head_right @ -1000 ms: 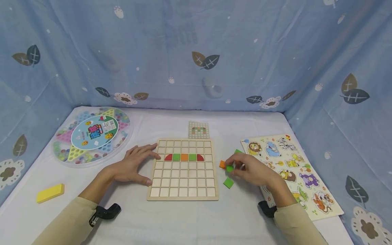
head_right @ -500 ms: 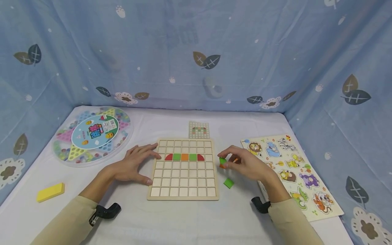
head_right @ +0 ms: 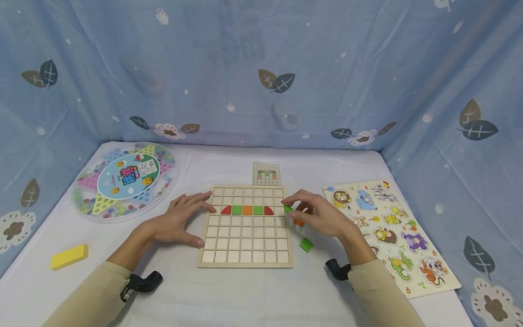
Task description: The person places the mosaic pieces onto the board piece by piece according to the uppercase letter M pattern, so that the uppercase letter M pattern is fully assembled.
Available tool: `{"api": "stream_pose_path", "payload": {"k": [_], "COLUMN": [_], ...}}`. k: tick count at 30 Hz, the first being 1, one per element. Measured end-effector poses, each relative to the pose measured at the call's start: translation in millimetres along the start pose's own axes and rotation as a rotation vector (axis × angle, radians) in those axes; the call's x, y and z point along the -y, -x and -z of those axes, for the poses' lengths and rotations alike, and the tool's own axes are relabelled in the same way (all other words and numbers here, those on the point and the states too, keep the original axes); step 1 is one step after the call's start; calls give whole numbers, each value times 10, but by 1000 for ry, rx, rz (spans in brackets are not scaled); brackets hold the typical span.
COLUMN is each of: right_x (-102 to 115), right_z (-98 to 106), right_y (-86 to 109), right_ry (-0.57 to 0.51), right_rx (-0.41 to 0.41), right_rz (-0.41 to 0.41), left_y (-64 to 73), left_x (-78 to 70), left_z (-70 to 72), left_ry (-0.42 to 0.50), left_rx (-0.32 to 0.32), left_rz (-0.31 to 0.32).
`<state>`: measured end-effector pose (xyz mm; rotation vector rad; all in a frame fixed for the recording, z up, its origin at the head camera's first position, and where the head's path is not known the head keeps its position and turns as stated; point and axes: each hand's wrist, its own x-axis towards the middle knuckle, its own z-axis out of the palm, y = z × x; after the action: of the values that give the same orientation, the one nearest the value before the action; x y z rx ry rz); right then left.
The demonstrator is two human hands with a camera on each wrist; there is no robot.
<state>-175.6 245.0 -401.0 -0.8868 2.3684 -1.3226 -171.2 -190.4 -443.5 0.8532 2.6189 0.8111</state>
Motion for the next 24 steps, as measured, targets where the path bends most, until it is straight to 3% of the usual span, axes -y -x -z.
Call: {"api": "stream_pose_path", "payload": {"k": [24], "right_x": [159], "right_z": [-280], "right_y": [-488], "right_ry": [-44], "right_rx": [55], "right_rz": [63], "left_y": [9], "left_x": [22], "left_z": [-6], "left_ry": [-5], "left_rx": [3], "left_rz": [-5]}}
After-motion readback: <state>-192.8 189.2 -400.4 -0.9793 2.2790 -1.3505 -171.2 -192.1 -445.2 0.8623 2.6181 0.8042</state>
